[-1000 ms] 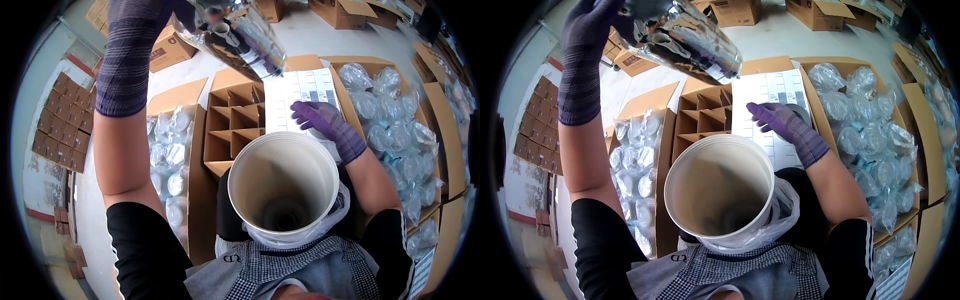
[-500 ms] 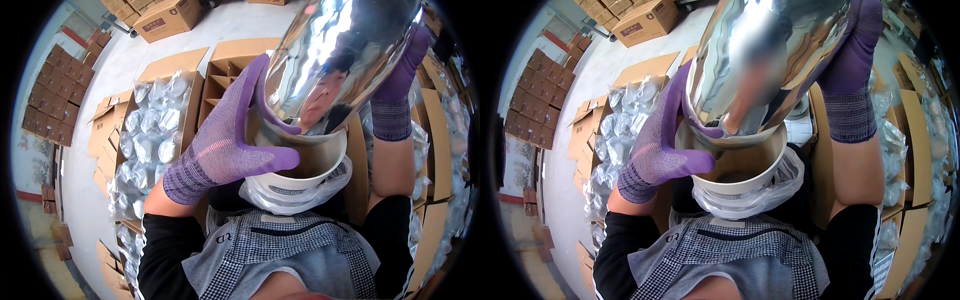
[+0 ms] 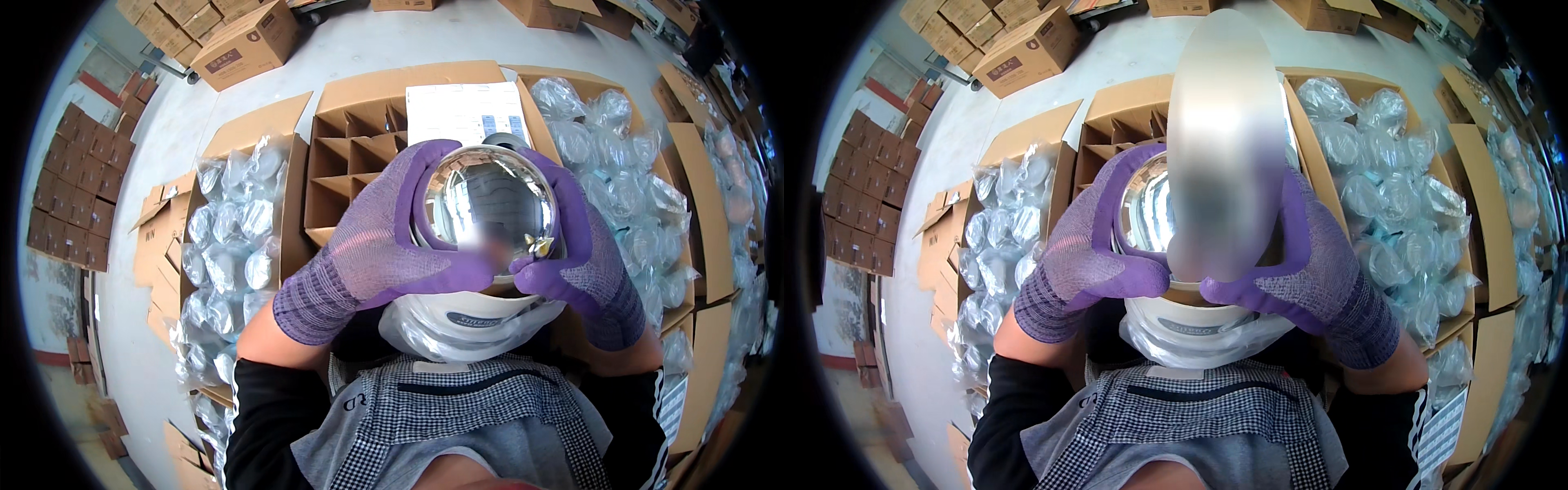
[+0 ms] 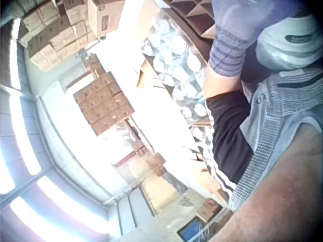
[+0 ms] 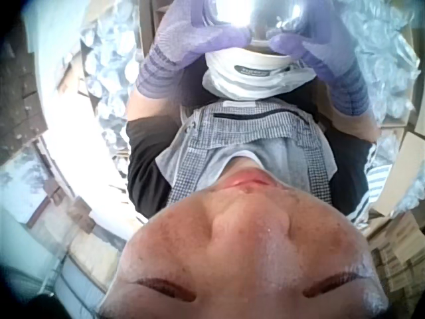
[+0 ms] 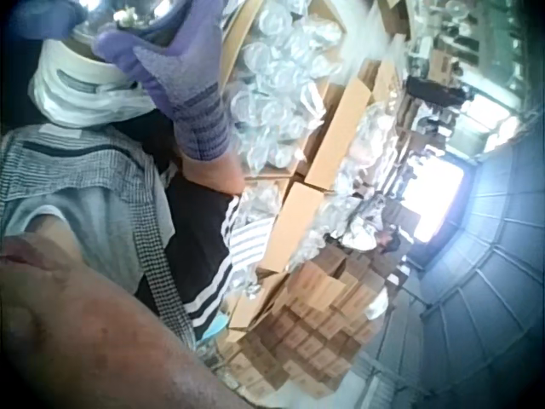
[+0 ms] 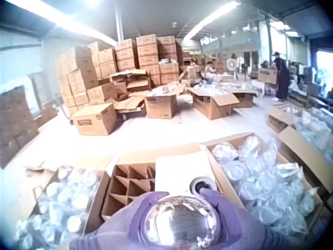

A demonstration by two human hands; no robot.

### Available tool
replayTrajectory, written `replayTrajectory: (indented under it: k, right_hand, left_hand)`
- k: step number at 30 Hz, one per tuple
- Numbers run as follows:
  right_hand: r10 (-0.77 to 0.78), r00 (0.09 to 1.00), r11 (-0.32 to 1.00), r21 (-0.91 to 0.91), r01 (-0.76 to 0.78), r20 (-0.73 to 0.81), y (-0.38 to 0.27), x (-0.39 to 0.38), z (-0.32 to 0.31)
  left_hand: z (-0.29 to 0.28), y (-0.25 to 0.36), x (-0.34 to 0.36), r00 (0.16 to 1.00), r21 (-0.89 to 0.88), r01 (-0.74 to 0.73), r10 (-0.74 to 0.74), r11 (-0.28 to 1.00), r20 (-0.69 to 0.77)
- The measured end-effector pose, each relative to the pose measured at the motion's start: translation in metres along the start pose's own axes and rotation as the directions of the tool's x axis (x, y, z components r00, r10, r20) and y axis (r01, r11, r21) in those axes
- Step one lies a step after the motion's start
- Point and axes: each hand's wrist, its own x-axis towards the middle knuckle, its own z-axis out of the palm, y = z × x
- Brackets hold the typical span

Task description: The person removes a plastic-wrapped container from a cardboard box, inserts a metal bowl into it, attaches a lid, and applies adhesive labels to the exterior of the container.

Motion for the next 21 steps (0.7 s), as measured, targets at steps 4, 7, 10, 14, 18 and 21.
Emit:
replayTrajectory:
  k: [4, 7, 10, 14, 18, 21]
  right_hand:
    - [-0.090, 0.996, 0.950, -0.299, 0.093, 0.024, 0.013, -0.004, -0.010]
    - [-0.248, 0.965, 0.852, -0.455, 0.257, 0.081, 0.010, -0.005, -0.013]
    - [-0.333, 0.933, 0.801, -0.481, 0.358, 0.140, 0.004, -0.008, -0.015]
    - [-0.486, 0.873, 0.845, -0.236, 0.480, 0.037, 0.016, -0.006, 0.001]
    - [-0.503, 0.862, 0.864, -0.026, 0.503, -0.055, 0.027, -0.007, 0.018]
    - [-0.593, 0.801, 0.755, -0.289, 0.589, 0.084, 0.025, -0.005, 0.010]
  left_hand:
    - [-0.011, 0.025, 0.012, 0.981, 0.260, 0.137, -0.167, 0.956, 0.097]
    - [-0.034, 0.018, 0.026, 0.942, 0.271, 0.104, -0.182, 0.957, 0.281]
    - [-0.044, 0.026, 0.036, 0.870, 0.120, 0.138, -0.178, 0.983, 0.459]
    - [-0.060, 0.028, 0.047, 0.804, 0.106, 0.106, -0.148, 0.989, 0.576]
    - [-0.055, 0.067, 0.036, 0.838, 0.349, 0.136, -0.296, 0.927, 0.459]
    - [-0.036, 0.087, 0.018, 0.908, 0.739, -0.175, -0.183, 0.650, 0.376]
